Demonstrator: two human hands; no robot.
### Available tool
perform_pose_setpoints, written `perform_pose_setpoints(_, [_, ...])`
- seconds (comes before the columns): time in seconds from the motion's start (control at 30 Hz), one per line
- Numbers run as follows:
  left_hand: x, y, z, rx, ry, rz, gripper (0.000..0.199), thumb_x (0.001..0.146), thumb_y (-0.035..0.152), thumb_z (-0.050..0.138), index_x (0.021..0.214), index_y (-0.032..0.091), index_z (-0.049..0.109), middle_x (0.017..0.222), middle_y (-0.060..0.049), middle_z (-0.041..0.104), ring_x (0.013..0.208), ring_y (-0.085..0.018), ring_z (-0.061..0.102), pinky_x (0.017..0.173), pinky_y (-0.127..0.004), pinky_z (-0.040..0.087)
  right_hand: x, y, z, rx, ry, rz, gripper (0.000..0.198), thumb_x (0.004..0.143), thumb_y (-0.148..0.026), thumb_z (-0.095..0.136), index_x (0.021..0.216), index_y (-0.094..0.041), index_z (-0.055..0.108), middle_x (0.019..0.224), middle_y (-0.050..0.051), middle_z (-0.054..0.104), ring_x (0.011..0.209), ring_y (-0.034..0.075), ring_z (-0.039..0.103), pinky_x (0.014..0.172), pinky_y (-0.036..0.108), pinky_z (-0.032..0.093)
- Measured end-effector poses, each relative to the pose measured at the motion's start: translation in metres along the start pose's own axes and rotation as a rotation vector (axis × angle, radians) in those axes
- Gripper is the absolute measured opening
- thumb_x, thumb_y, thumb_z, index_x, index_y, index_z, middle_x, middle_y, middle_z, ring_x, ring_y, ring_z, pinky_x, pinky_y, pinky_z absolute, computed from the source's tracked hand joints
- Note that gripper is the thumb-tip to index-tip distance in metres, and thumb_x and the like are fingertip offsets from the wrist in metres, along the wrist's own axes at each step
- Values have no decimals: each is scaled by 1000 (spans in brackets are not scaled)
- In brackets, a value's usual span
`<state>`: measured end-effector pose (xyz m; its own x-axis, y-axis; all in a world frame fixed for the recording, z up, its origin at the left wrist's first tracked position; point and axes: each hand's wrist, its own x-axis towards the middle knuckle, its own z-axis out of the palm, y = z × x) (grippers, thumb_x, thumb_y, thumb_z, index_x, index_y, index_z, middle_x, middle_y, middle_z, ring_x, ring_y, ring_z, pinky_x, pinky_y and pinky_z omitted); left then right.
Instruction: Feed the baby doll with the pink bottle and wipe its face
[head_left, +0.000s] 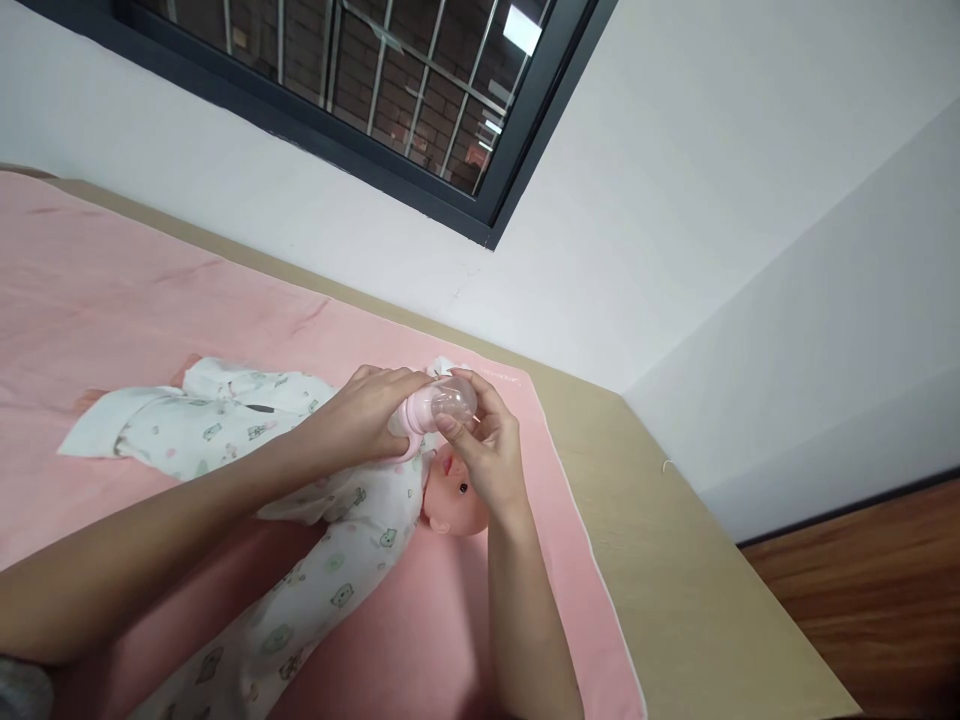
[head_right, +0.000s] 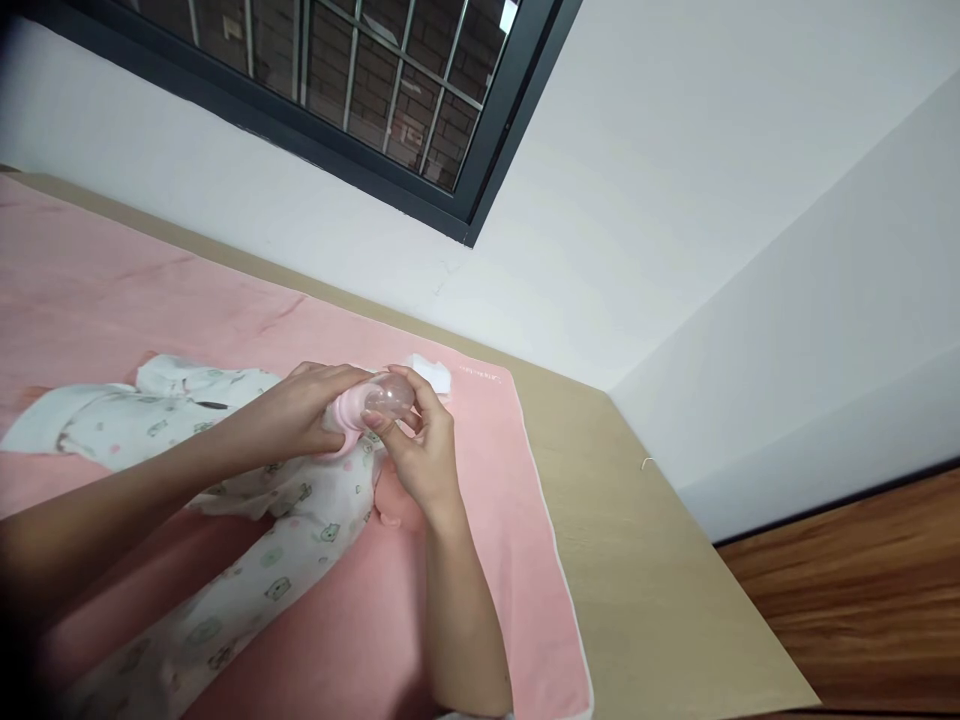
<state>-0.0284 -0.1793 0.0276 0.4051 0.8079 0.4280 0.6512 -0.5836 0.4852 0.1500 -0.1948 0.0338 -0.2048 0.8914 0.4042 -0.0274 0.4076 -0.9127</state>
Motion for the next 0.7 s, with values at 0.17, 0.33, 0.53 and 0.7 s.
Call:
perform_pose_setpoints(0.17, [2, -1, -3, -28, -23, 11, 52, 69, 15, 53, 120, 24, 59, 112, -2, 68, 105, -25, 62, 92, -36, 39, 2, 1, 3, 8, 16, -27, 50, 74, -39, 80, 119, -28, 63, 129, 4, 63, 117, 21, 61, 99, 36, 53])
perform_pose_setpoints(0.33, [3, 1, -8, 4, -15, 0, 57, 69, 14, 53, 125, 25, 58, 116, -1, 68, 107, -24, 62, 93, -36, 40, 1, 1, 10, 25, 40, -56, 49, 74, -38, 80, 119, -28, 62, 129, 4, 62, 121, 21, 59, 103, 38, 52])
perform_pose_setpoints(0.53, [3, 1, -15, 62, 22, -70, 53, 67, 18, 54, 119, 22, 62, 115, -2, 70, 101, -27, 65, 90, -37, 44, 3, -7, -9, -46, 277, -186, 51, 77, -39, 77, 123, -26, 58, 133, 8, 59, 124, 22, 57, 105, 41, 49])
perform_pose_setpoints(0.7, [4, -9, -19, 19, 54, -141, 61, 64, 19, 53, 125, 26, 58, 119, 0, 70, 103, -28, 65, 80, -32, 47, 22, 17, -70, -164, 455, -159, 60, 76, -39, 76, 131, -25, 55, 139, 8, 55, 123, 21, 57, 107, 40, 46])
